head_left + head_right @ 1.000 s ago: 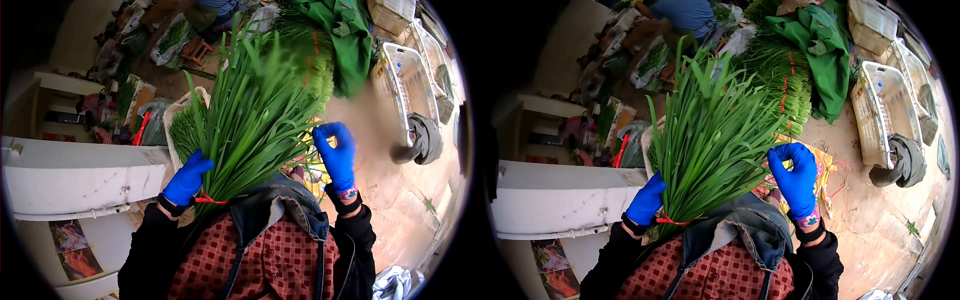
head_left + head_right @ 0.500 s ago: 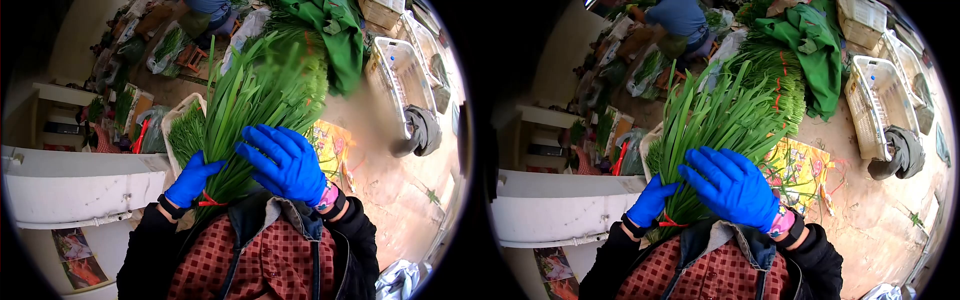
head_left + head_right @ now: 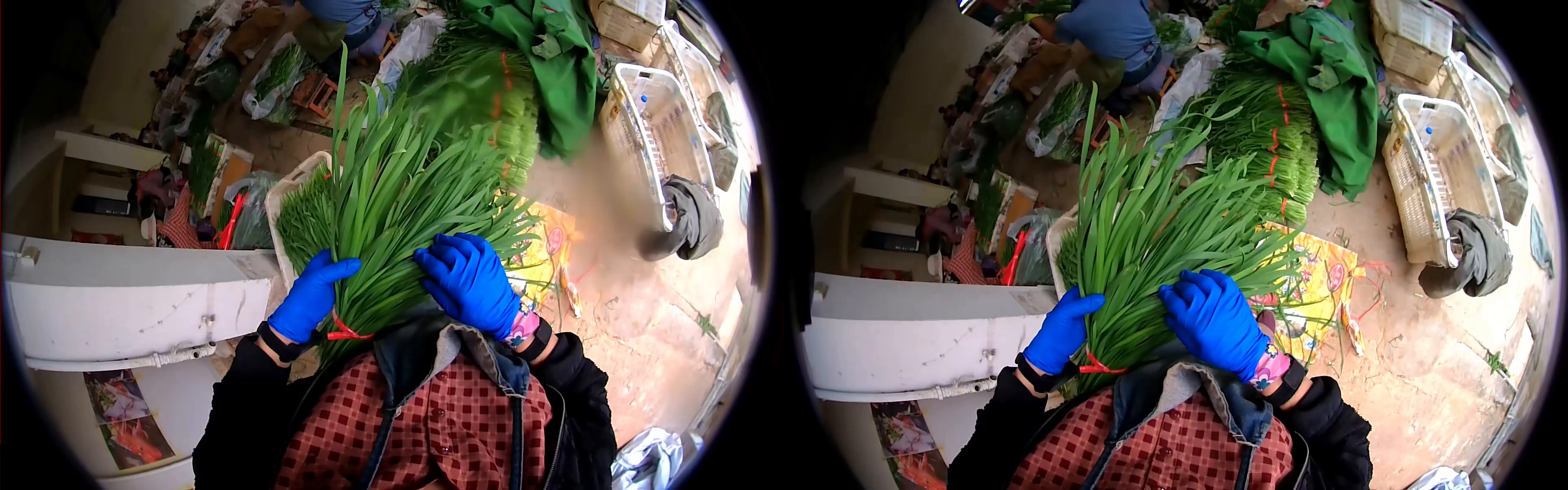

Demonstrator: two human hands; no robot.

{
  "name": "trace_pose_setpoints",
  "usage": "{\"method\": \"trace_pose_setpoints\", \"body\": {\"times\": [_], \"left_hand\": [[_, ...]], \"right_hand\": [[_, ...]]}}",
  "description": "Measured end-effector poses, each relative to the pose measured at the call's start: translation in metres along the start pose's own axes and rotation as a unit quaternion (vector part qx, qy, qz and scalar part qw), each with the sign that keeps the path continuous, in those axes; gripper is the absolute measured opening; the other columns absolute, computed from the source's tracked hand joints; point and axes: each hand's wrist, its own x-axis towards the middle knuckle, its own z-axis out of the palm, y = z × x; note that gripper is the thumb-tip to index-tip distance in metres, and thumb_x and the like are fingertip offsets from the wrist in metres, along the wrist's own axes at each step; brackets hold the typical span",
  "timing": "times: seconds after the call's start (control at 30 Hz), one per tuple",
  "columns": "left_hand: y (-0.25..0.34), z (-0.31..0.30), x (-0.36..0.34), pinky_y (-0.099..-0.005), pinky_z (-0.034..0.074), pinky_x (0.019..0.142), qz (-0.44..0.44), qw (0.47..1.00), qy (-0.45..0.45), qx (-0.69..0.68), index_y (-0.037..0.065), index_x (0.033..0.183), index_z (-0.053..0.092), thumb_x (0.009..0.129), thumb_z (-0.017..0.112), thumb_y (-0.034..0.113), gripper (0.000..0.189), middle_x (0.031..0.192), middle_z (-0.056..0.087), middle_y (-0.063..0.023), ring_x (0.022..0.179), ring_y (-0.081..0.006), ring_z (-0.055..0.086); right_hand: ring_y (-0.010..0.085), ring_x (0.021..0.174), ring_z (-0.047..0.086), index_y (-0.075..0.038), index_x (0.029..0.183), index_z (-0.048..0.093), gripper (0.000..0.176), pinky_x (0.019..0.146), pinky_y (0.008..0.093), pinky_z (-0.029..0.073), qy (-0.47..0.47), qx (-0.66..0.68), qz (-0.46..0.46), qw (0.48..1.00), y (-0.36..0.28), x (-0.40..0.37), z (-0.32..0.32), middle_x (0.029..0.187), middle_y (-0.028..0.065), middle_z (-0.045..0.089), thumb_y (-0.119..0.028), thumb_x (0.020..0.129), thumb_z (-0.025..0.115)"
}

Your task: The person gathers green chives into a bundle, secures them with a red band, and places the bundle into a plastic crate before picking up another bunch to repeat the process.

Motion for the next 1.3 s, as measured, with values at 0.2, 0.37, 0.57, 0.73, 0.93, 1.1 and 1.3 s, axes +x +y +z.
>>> {"method": "trace_pose_setpoints", "body": {"times": [0.2,0.37,0.57,0.73,0.93,1.1,1.3], "left_hand": [[-0.003,-0.001,-0.001,-0.033,0.041,0.097,0.017,0.999,0.008,0.032,-0.004,0.128,0.047,0.082,0.065,0.014,0.052,0.118,0.058,-0.0129,0.109,-0.0213,0.055],[-0.001,-0.003,-0.002,-0.033,0.04,0.099,-0.015,0.989,-0.075,-0.126,-0.004,0.129,0.047,0.086,0.061,0.014,0.048,0.12,0.058,-0.0124,0.11,-0.0205,0.054],[-0.001,0.002,-0.001,-0.031,0.039,0.099,0.03,0.994,-0.089,0.064,-0.003,0.13,0.046,0.092,0.058,0.023,0.047,0.122,0.057,-0.01,0.112,-0.0176,0.053],[-0.002,-0.001,-0.005,-0.0271,0.037,0.099,0.016,0.996,-0.036,0.083,-0.002,0.129,0.048,0.092,0.059,0.025,0.047,0.122,0.057,-0.0083,0.112,-0.0148,0.051],[-0.003,-0.001,-0.006,-0.0277,0.039,0.098,0.061,0.985,-0.03,0.157,-0.003,0.126,0.049,0.097,0.05,0.028,0.043,0.119,0.058,-0.0101,0.109,-0.0163,0.054],[-0.015,-0.014,0.004,-0.0283,0.038,0.099,0.045,0.996,-0.051,0.062,-0.002,0.125,0.051,0.093,0.058,0.025,0.043,0.12,0.057,-0.0089,0.11,-0.0161,0.053],[-0.019,-0.023,0.003,-0.0313,0.042,0.098,0.023,0.999,-0.004,-0.039,-0.001,0.124,0.051,0.092,0.059,0.023,0.04,0.119,0.058,-0.0098,0.109,-0.0177,0.055]], "right_hand": [[0.0294,0.105,0.055,-0.006,0.115,0.057,0.042,0.092,0.0425,0.042,-0.001,0.02,0.016,1.0,-0.001,-0.006,-0.001,0.103,0.0092,0.059,-0.019,0.076,0.065],[0.0289,0.107,0.054,-0.006,0.116,0.056,0.043,0.092,0.0424,0.041,-0.016,0.021,0.032,0.999,-0.001,-0.009,-0.005,0.107,0.0092,0.058,-0.019,0.076,0.065],[0.0287,0.107,0.055,-0.007,0.116,0.057,0.045,0.09,0.0413,0.044,0.018,0.018,0.037,0.999,-0.005,-0.016,-0.008,0.108,0.0087,0.059,-0.015,0.074,0.066],[0.0274,0.105,0.057,-0.006,0.118,0.057,0.047,0.087,0.0399,0.046,0.066,0.005,-0.001,0.998,-0.007,-0.028,-0.026,0.11,0.0086,0.059,-0.008,0.072,0.065],[0.0256,0.11,0.056,-0.008,0.12,0.057,0.048,0.089,0.0387,0.047,0.075,-0.041,-0.049,0.995,-0.01,-0.013,-0.025,0.117,0.0081,0.058,-0.009,0.073,0.062],[0.03,0.123,0.045,-0.002,0.116,0.056,0.055,0.107,0.0476,0.029,-0.035,-0.06,0.011,0.998,-0.007,0.01,-0.019,0.113,0.0107,0.059,-0.038,0.075,0.064],[0.0333,0.109,0.052,-0.001,0.107,0.058,0.042,0.101,0.0471,0.036,-0.068,0.014,0.012,0.998,-0.001,-0.008,0.001,0.096,0.0145,0.059,-0.034,0.081,0.062]]}}
